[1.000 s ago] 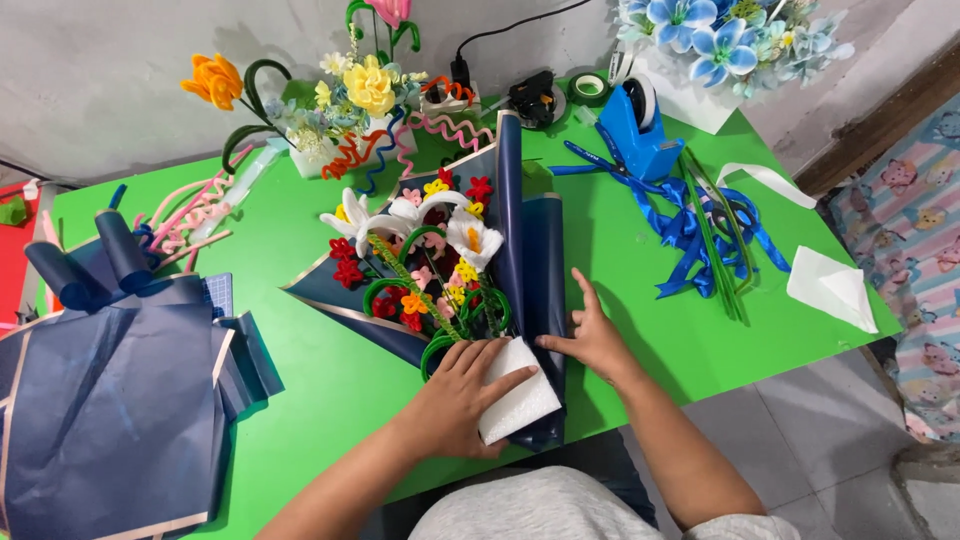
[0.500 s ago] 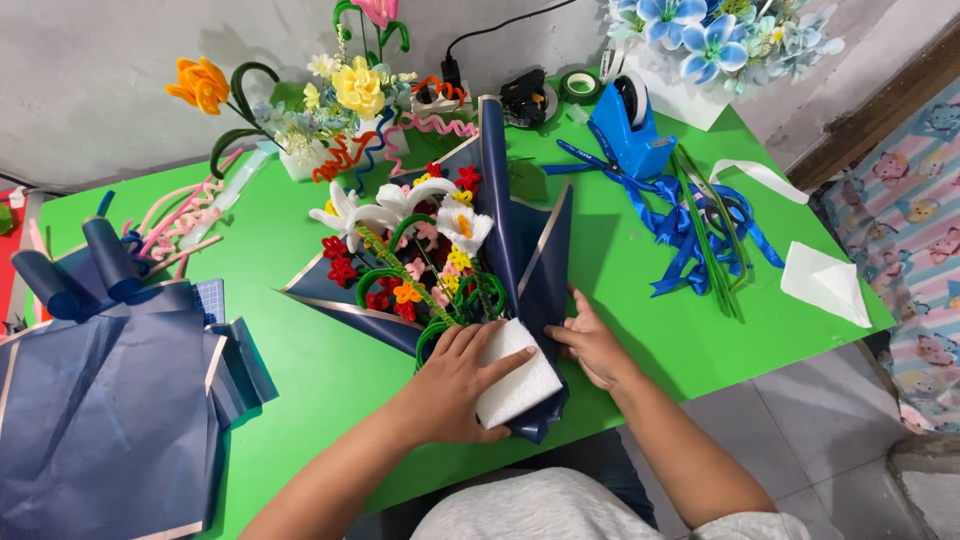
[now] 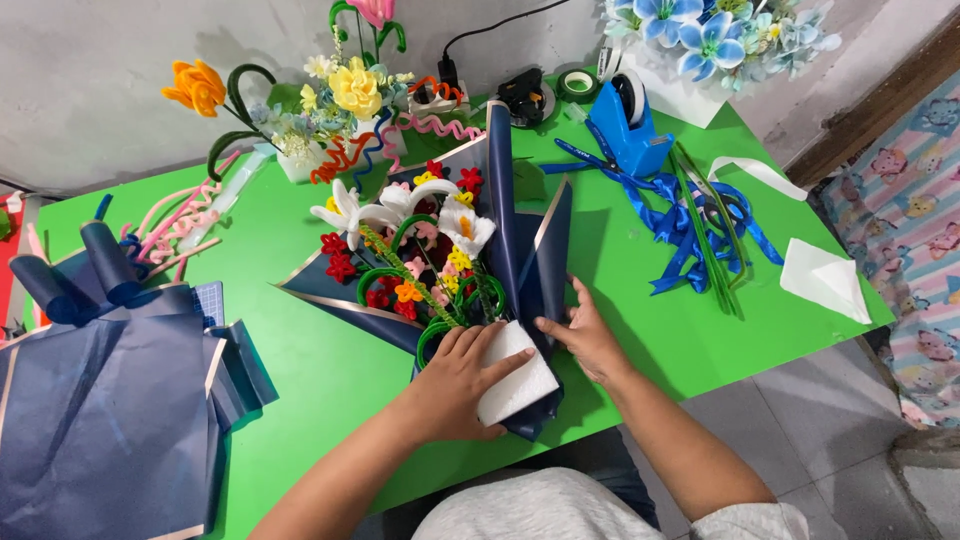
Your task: Wrapping a bouquet of artificial flowers with blue decorative paper and securing the base.
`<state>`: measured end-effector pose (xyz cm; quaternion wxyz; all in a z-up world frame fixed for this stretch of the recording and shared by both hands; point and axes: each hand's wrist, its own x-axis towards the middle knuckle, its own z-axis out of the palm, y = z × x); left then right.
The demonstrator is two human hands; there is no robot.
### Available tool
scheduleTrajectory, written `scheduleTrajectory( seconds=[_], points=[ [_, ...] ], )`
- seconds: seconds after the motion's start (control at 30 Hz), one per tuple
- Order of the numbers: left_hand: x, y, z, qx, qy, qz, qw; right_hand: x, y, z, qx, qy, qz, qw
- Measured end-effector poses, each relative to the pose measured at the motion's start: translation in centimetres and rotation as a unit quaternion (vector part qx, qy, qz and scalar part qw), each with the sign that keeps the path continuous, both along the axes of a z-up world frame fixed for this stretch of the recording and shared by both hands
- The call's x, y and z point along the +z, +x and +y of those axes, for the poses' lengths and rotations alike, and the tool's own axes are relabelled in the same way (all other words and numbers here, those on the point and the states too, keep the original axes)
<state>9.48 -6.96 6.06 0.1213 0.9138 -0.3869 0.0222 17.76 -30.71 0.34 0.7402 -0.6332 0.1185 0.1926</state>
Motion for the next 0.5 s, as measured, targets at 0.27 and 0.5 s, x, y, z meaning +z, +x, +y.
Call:
scheduleTrajectory(
  seconds=[0.27, 0.5],
  points=[
    [0.8, 0.4, 0.2, -0.009, 0.015, 0.049, 0.999, -4.8, 1.9, -1.1, 0.020, -0.064, 0.013, 0.998],
    [-0.6, 0.4, 0.3, -0.041, 0.030, 0.057, 0.997, -5.4, 3.3, -0.9, 0.079, -0.071, -0.027, 0.994]
  ],
)
